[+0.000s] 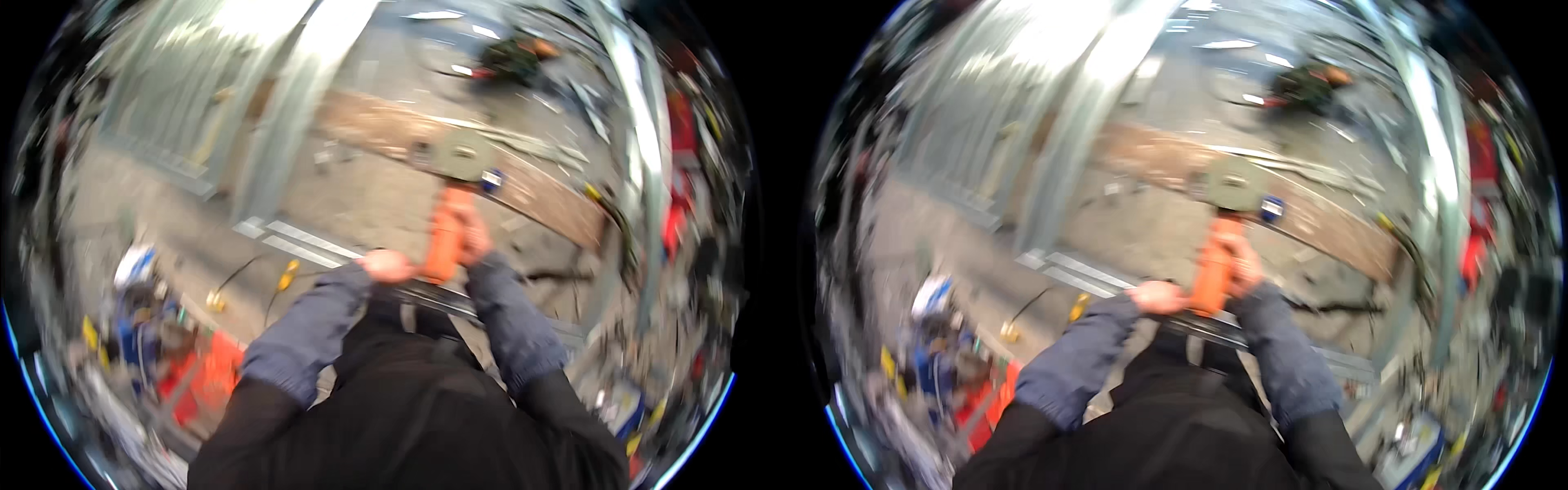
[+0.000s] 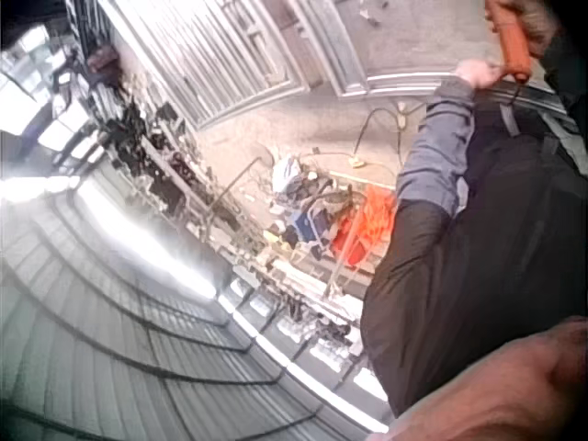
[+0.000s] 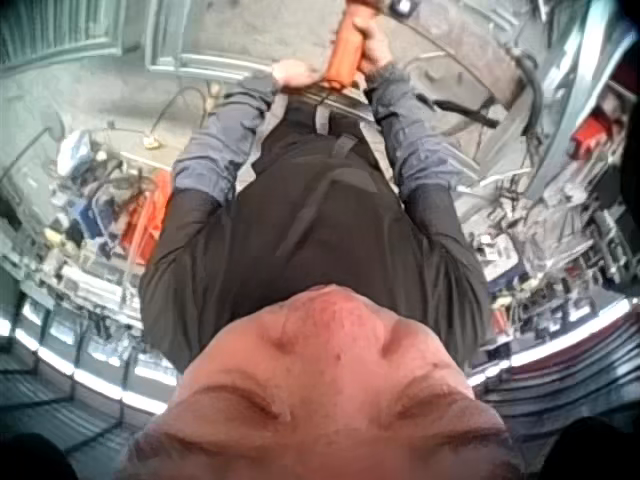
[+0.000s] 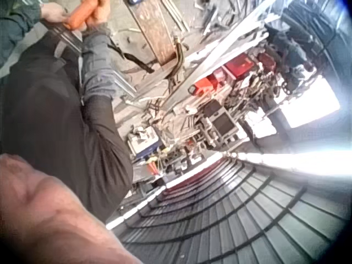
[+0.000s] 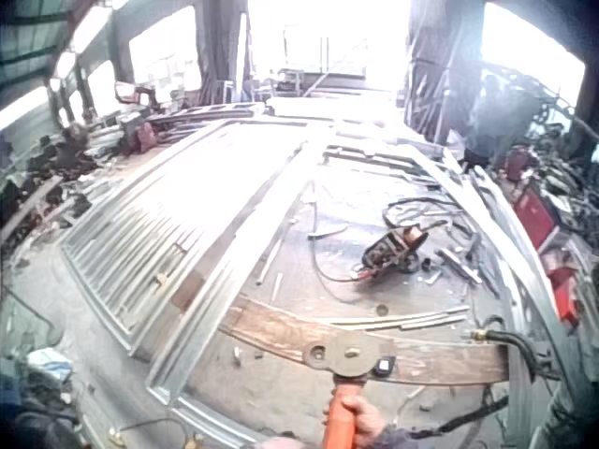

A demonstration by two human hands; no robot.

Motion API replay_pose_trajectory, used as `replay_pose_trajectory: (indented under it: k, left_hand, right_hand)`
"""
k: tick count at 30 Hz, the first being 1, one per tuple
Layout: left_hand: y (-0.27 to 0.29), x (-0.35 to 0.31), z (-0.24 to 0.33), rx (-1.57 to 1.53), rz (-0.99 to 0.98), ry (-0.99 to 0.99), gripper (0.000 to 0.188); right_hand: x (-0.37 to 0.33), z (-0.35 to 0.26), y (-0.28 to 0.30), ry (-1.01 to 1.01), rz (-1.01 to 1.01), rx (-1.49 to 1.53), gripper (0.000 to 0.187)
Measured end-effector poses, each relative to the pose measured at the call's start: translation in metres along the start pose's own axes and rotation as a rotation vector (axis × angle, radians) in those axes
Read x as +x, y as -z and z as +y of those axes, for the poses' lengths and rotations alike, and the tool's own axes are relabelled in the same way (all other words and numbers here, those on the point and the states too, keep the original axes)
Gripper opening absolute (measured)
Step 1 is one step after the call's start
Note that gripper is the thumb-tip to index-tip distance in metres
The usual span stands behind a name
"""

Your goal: The person uses an angle grinder to smooth the edges of metal frame pieces on a workbench. They repeatedly reposition the frame and grind different sections, then place the finished pieces aside.

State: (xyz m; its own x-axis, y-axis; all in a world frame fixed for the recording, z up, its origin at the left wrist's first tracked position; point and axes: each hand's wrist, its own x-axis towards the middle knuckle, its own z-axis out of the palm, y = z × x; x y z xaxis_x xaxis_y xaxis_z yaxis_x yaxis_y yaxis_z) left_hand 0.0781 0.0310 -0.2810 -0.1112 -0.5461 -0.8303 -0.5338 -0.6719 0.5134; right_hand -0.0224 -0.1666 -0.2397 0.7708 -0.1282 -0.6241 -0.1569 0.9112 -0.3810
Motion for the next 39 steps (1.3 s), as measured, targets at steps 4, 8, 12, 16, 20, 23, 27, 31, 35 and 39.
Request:
replay_pose_trajectory:
  k: [4,8,12,16,20,23,27,31,35,39]
  left_hand:
    - [0.000,-0.009,-0.004,-0.212,0.192,-0.044,0.052]
    - [0.035,-0.038,-0.067,-0.764,0.254,-0.083,0.066]
    - [0.027,-0.032,-0.096,-1.103,0.144,-0.150,0.077]
    - [0.040,-0.057,-0.071,-0.952,0.075,-0.344,0.079]
    - [0.040,-0.081,-0.029,-0.978,0.210,-0.340,0.068]
    - [0.043,-0.108,-0.008,-0.886,0.458,-0.264,0.056]
    - [0.036,-0.150,-0.012,-0.867,0.697,-0.113,0.061]
    - [0.044,-0.220,-0.057,-0.776,0.843,-0.047,0.068]
    - [0.063,-0.283,-0.134,-0.658,0.982,0.072,0.072]
    - [0.096,-0.296,-0.217,-0.457,1.212,0.128,0.064]
  right_hand:
    - [0.020,0.016,0.019,0.035,0.017,0.033,0.045]
    - [0.039,0.045,-0.035,0.157,0.018,0.113,0.046]
    - [0.041,0.064,-0.036,0.269,0.026,0.080,0.047]
    - [0.047,0.079,-0.034,0.398,0.101,0.075,0.052]
    - [0.050,0.099,-0.055,0.455,0.193,0.040,0.062]
    - [0.050,0.111,-0.083,0.462,0.202,0.013,0.069]
    - [0.045,0.130,-0.124,0.355,0.068,-0.099,0.061]
    - [0.032,0.131,-0.129,0.303,-0.331,-0.551,0.067]
    - [-0.002,0.113,-0.089,0.429,-0.281,-1.522,0.073]
    - [-0.044,0.081,-0.005,0.309,-0.014,-1.925,0.086]
